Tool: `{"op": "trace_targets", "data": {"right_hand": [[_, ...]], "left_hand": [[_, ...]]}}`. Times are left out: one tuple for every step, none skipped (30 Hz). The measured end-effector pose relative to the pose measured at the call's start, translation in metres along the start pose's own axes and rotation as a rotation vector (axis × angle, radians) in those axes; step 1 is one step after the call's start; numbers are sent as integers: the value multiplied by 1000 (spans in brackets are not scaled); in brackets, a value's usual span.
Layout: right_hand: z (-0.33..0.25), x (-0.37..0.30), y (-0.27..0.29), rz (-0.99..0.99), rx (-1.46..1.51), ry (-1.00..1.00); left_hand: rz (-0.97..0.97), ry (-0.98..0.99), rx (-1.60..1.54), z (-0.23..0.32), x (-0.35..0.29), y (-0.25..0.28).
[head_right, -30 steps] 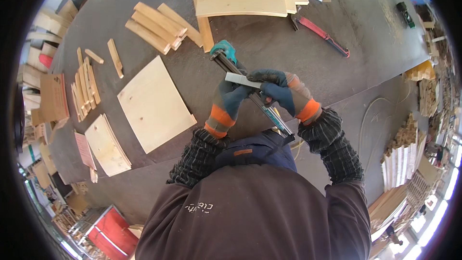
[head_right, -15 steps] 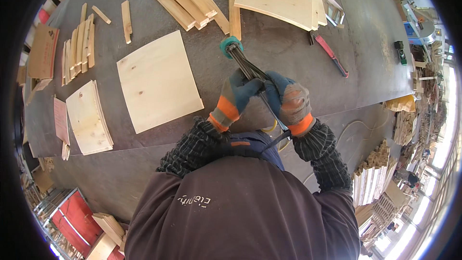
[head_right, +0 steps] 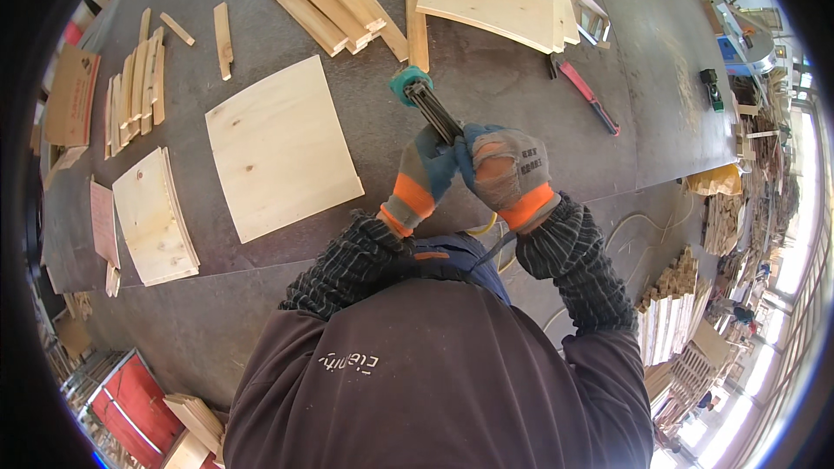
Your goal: Assembling wooden panels and slats using a pneumatic nail gun in a workshop setting.
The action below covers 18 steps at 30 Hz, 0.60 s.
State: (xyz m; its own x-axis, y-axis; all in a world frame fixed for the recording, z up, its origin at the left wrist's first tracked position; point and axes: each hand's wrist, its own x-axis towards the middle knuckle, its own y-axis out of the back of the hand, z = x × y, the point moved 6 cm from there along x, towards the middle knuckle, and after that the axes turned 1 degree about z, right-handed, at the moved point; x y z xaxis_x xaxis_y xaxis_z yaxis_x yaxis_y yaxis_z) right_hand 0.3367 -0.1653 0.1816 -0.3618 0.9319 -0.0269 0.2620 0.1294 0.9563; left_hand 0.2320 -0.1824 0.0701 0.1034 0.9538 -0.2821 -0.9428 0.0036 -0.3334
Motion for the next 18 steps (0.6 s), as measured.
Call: {"op": "trace_targets", "data": {"right_hand": [[0, 0, -2, -20, -42, 17], [-1, 0, 0, -18, -43, 17], [-4, 0, 2, -20, -65, 47], [-7, 0, 3, -22, -87, 77], [-8, 1, 2, -20, -87, 77], [-8, 1, 1, -39, -107, 78], [-8, 1, -1, -57, -128, 76], [-6, 1, -3, -55, -128, 74], [-5, 0, -6, -42, -123, 89], [-5, 0, -7, -30, -118, 106], [-4, 0, -7, -28, -118, 106], [-4, -1, -7, -42, -145, 99], [-4, -1, -8, -58, -172, 94], [-5, 0, -6, -57, -172, 94], [-5, 1, -5, -81, -194, 78], [-6, 3, -3, -106, -215, 62], [-8, 4, 1, -105, -217, 59], [-9, 5, 3, -145, -240, 39]], "left_hand": [[-1, -2, 0, -2, 0, -1], [19, -49, 62, -4, 0, 0], [39, -97, 124, -4, 0, 0], [38, -98, 125, -6, 0, 0], [34, -109, 134, -7, 0, 0], [30, -119, 143, -8, 0, 0], [27, -120, 145, -7, 0, 0], [30, -114, 147, -6, -1, -1], [32, -108, 149, -5, -2, -1], [31, -110, 150, -4, -3, -1], [16, -118, 176, -2, -5, -3], [-1, -126, 202, -1, -6, -4], [-1, -128, 203, -1, -7, -3], [-14, -129, 262, -1, -8, -4], [-27, -130, 320, -1, -9, -4], [-29, -131, 320, 1, -10, -4], [-29, -125, 303, 4, -11, -5], [-29, -118, 286, 5, -12, -6]]}}
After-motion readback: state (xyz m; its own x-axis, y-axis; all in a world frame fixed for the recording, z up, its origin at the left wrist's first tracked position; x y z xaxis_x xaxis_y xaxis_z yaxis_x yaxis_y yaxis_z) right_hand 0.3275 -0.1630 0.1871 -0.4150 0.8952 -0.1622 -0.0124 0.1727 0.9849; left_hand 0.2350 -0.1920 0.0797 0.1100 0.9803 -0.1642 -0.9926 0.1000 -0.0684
